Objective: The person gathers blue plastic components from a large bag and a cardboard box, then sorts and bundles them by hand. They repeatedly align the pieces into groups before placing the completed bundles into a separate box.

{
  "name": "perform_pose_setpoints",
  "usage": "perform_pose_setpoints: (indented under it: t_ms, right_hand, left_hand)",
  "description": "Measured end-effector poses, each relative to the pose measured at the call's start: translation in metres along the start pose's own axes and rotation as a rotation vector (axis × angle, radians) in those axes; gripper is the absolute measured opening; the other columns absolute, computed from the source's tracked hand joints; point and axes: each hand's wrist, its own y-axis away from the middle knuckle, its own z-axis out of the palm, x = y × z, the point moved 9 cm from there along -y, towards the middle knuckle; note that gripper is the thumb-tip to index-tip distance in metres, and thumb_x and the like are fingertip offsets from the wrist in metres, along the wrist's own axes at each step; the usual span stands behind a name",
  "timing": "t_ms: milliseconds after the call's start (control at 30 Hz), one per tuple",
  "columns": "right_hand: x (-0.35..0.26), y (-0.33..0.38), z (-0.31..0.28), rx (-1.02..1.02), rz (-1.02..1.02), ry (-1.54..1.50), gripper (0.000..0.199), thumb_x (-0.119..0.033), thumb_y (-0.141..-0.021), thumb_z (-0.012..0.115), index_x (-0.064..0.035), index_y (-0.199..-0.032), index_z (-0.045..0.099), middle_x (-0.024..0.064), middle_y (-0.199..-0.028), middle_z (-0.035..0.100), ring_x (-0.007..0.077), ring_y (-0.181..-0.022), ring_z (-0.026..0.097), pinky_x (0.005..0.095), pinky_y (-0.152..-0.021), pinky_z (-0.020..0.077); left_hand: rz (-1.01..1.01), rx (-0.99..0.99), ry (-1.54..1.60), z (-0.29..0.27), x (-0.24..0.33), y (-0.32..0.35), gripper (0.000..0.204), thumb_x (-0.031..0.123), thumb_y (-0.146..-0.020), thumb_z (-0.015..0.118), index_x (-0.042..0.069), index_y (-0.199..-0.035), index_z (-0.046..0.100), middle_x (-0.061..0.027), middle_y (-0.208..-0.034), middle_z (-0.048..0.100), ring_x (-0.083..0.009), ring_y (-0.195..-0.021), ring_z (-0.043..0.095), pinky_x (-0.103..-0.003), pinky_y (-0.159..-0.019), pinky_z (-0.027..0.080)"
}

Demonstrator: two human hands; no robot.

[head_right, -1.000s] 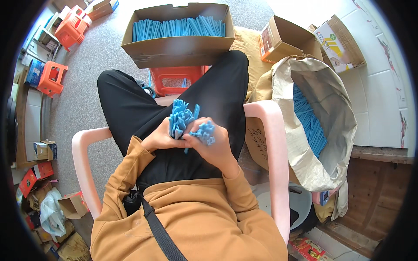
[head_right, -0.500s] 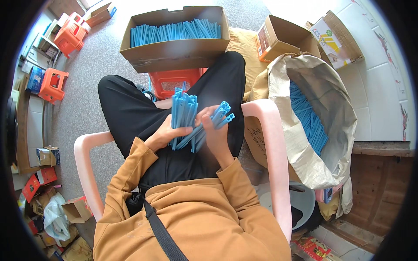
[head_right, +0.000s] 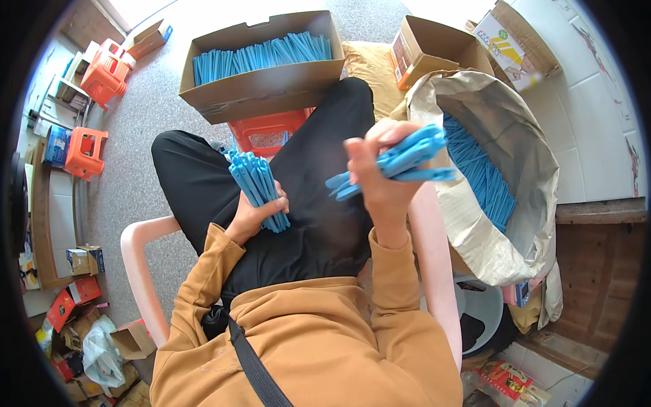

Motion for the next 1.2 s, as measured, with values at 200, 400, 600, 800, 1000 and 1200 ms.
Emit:
perform_pose_setpoints:
  t_ms: [200, 400, 600, 800, 1000, 1200]
  right_hand:
    - [0.088, 0.066, 0.003, -0.100, 0.292, 0.217, 0.017, 0.002, -0.080, 0.057, -0.0058, -0.085, 0.043, 0.0070, -0.073, 0.054, 0.0095, -0.055, 0.053, 0.0240, -0.054, 0.0477]
    - [0.059, 0.041, 0.005, -0.095, 0.357, 0.122, 0.014, 0.000, -0.082, 0.054, -0.0028, -0.091, 0.045, 0.0039, -0.063, 0.052, 0.0106, -0.053, 0.053, 0.0288, -0.061, 0.0506]
    - [0.102, 0.083, -0.005, -0.121, 0.347, 0.303, 0.021, 0.004, -0.076, 0.059, -0.0005, -0.092, 0.047, 0.0030, -0.063, 0.055, 0.0092, -0.055, 0.054, 0.0224, -0.057, 0.0462]
    - [0.087, 0.077, -0.006, -0.039, 0.301, 0.244, 0.021, -0.003, -0.070, 0.069, -0.0024, -0.085, 0.054, 0.0026, -0.068, 0.061, 0.0061, -0.058, 0.058, 0.0197, -0.052, 0.0460]
    - [0.085, 0.076, -0.005, 0.036, 0.328, 0.113, 0.024, 0.004, -0.072, 0.064, -0.0015, -0.090, 0.050, 0.0032, -0.070, 0.057, 0.0084, -0.060, 0.057, 0.0206, -0.054, 0.0483]
    - [0.049, 0.049, 0.015, -0.172, 0.145, 0.203, 0.033, 0.010, -0.072, 0.058, -0.0027, -0.097, 0.041, 0.0091, -0.072, 0.054, 0.0129, -0.059, 0.055, 0.0260, -0.061, 0.0499]
  left_hand:
    - [0.189, -0.093, -0.229, 0.008, 0.014, 0.008, 0.016, 0.000, -0.069, 0.066, 0.004, -0.079, 0.053, -0.0058, -0.075, 0.057, -0.0196, -0.079, 0.058, -0.033, -0.073, 0.047]
    - [0.160, -0.164, -0.158, 0.011, 0.009, 0.008, 0.018, -0.002, -0.068, 0.067, 0.004, -0.077, 0.053, -0.0052, -0.073, 0.057, -0.0209, -0.080, 0.059, -0.035, -0.075, 0.047]
    - [0.084, -0.165, -0.219, 0.007, 0.002, 0.009, 0.019, -0.002, -0.068, 0.067, 0.005, -0.078, 0.053, -0.0055, -0.072, 0.058, -0.0175, -0.073, 0.059, -0.030, -0.069, 0.047]
    - [0.073, -0.219, -0.238, 0.011, 0.000, 0.008, 0.020, -0.001, -0.068, 0.068, 0.005, -0.079, 0.053, -0.0057, -0.073, 0.059, -0.0147, -0.072, 0.058, -0.027, -0.066, 0.046]
    - [0.044, -0.239, -0.245, 0.012, -0.002, 0.012, 0.020, -0.001, -0.069, 0.068, 0.005, -0.080, 0.052, -0.0051, -0.075, 0.059, -0.0133, -0.072, 0.058, -0.025, -0.065, 0.046]
    - [0.117, -0.239, -0.290, 0.019, 0.006, 0.011, 0.014, 0.000, -0.069, 0.067, 0.004, -0.075, 0.055, -0.0024, -0.071, 0.058, -0.0104, -0.067, 0.055, -0.024, -0.061, 0.044]
